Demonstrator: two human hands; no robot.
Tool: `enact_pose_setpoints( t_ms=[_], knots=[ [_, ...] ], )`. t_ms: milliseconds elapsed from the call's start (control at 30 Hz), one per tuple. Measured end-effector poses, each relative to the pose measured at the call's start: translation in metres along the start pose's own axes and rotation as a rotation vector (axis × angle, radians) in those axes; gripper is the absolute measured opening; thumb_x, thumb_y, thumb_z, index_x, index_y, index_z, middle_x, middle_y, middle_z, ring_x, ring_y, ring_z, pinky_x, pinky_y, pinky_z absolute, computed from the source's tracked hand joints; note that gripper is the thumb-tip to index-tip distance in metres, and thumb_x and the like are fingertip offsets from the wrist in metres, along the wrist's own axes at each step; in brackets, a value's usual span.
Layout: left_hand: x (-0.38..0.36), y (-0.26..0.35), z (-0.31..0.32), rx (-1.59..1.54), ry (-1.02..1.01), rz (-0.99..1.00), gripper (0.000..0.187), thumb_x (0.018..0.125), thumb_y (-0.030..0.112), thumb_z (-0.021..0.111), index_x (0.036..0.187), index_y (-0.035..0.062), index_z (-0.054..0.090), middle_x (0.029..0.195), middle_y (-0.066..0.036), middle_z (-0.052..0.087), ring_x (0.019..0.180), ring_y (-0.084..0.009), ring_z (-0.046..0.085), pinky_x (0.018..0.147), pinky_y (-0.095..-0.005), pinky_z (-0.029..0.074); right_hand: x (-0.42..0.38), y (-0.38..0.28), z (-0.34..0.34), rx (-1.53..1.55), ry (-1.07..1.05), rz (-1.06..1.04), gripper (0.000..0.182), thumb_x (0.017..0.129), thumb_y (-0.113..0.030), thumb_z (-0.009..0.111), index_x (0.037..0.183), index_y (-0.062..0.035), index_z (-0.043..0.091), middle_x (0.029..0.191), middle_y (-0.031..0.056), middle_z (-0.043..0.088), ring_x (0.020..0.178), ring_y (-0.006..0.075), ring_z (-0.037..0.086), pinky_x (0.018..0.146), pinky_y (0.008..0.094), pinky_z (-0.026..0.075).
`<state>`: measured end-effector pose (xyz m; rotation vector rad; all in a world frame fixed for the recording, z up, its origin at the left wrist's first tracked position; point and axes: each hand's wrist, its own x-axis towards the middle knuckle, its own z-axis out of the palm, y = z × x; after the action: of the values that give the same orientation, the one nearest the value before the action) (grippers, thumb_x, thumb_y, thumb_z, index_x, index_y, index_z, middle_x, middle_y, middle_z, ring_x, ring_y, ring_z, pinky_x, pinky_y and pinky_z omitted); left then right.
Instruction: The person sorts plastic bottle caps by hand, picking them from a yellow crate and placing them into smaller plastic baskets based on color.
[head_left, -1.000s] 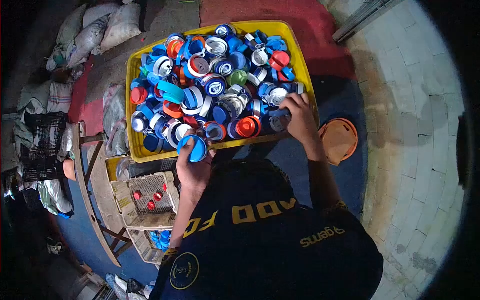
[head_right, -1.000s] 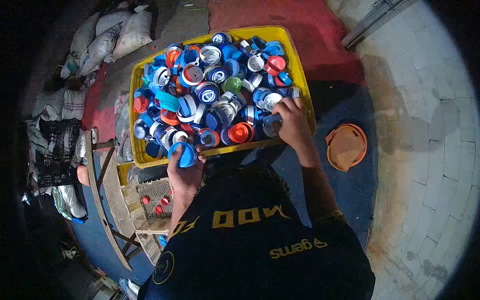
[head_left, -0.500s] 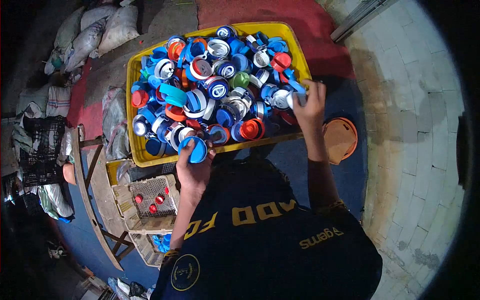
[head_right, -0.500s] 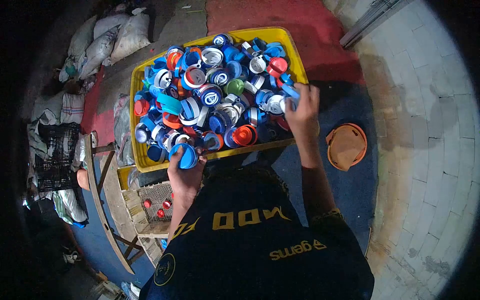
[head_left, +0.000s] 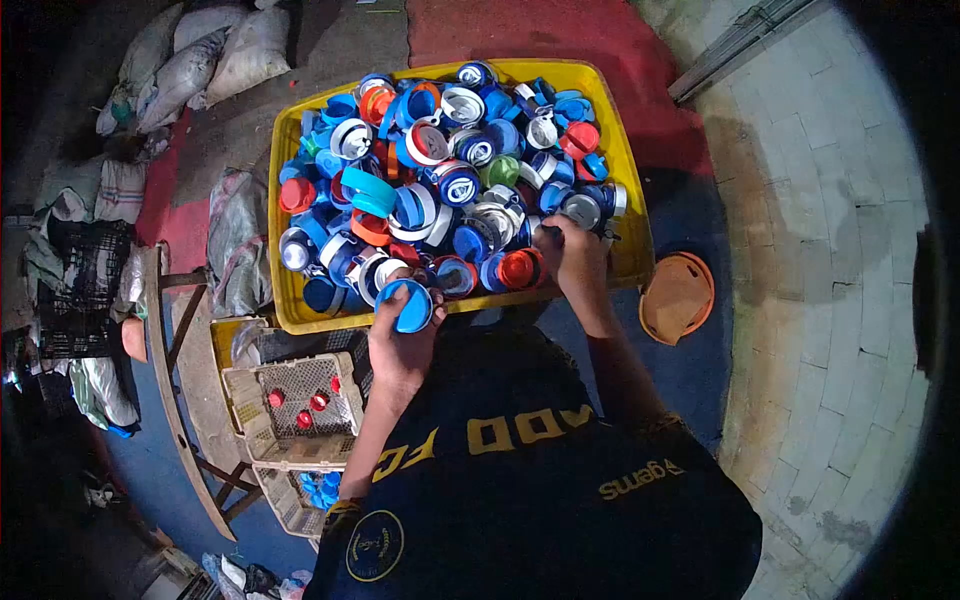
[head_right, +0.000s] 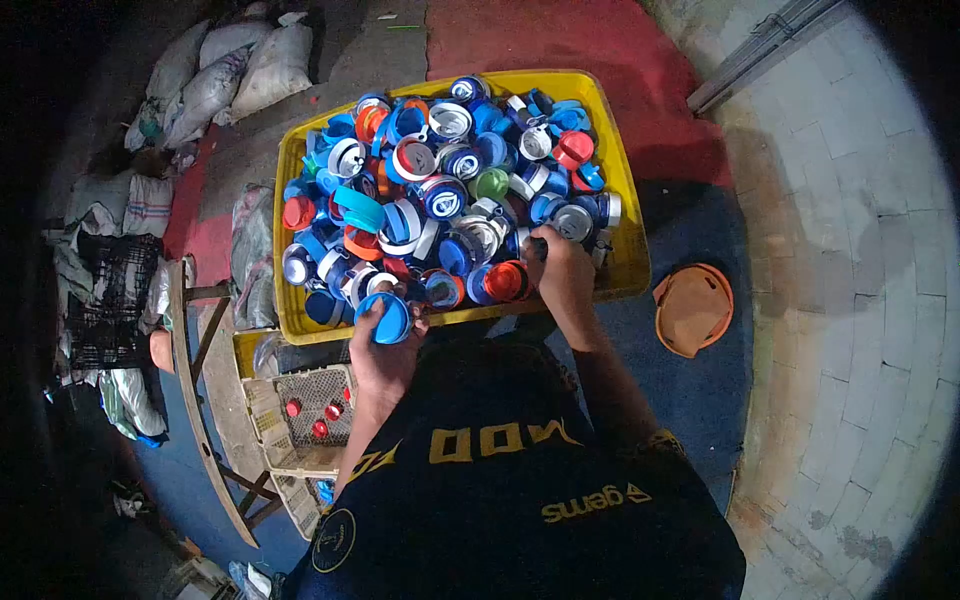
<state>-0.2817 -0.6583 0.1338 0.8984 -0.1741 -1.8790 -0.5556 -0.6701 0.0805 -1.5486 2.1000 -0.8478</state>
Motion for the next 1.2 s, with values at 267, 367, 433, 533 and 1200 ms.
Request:
enact_pose_setpoints(
  t_ms=[267, 367, 433, 533, 1200],
  knots=[
    [0.002, 0.005, 0.000, 0.037, -0.019, -0.021, 0.037, 0.090, 0.026, 0.070, 0.123, 0.0123, 0.059, 0.108, -0.004, 0.062, 0.097, -0.0220, 0.063, 0.082, -0.0347, 0.050, -0.006, 0.016, 0.016, -0.071, 0.033, 0.032, 0.032, 0.090, -0.016, 0.065, 0.120, -0.0066, 0.068, 0.102, 0.0263, 0.071, 0.100, 0.0437, 0.068, 0.085, 0.0521, 0.053],
    [0.001, 0.006, 0.001, 0.038, -0.019, -0.025, 0.036, 0.091, 0.026, 0.070, 0.122, 0.0125, 0.059, 0.107, -0.004, 0.062, 0.096, -0.0217, 0.063, 0.082, -0.0345, 0.050, -0.004, 0.008, 0.011, -0.144, -0.028, 0.092, 0.039, 0.087, -0.012, 0.064, 0.126, -0.0085, 0.066, 0.104, 0.0251, 0.071, 0.101, 0.0439, 0.068, 0.085, 0.0522, 0.054],
    [0.001, 0.006, -0.001, 0.037, -0.030, -0.026, 0.035, 0.091, 0.026, 0.070, 0.122, 0.0124, 0.059, 0.106, -0.004, 0.062, 0.096, -0.0216, 0.064, 0.082, -0.0344, 0.050, -0.003, 0.001, 0.005, -0.193, -0.076, 0.099, 0.044, 0.086, -0.012, 0.064, 0.129, -0.0101, 0.064, 0.105, 0.0236, 0.072, 0.102, 0.0433, 0.068, 0.086, 0.0517, 0.054],
    [0.004, 0.006, -0.006, 0.042, -0.043, -0.025, 0.035, 0.091, 0.026, 0.070, 0.121, 0.0121, 0.059, 0.106, -0.004, 0.062, 0.096, -0.0215, 0.063, 0.082, -0.0343, 0.050, 0.000, 0.001, -0.001, -0.248, -0.127, 0.031, 0.046, 0.085, -0.016, 0.068, 0.131, -0.0131, 0.064, 0.109, 0.0217, 0.072, 0.104, 0.0413, 0.068, 0.088, 0.0495, 0.054],
    [0.002, 0.012, -0.006, 0.077, -0.033, -0.032, 0.033, 0.091, 0.026, 0.069, 0.118, 0.0115, 0.058, 0.102, -0.005, 0.062, 0.097, -0.0219, 0.064, 0.084, -0.0345, 0.050, 0.028, 0.016, -0.046, -0.095, -0.307, -0.295, 0.049, 0.071, -0.021, 0.089, 0.112, -0.0018, 0.071, 0.076, 0.0139, 0.068, 0.068, 0.0220, 0.067, 0.062, 0.0361, 0.050]
  ],
)
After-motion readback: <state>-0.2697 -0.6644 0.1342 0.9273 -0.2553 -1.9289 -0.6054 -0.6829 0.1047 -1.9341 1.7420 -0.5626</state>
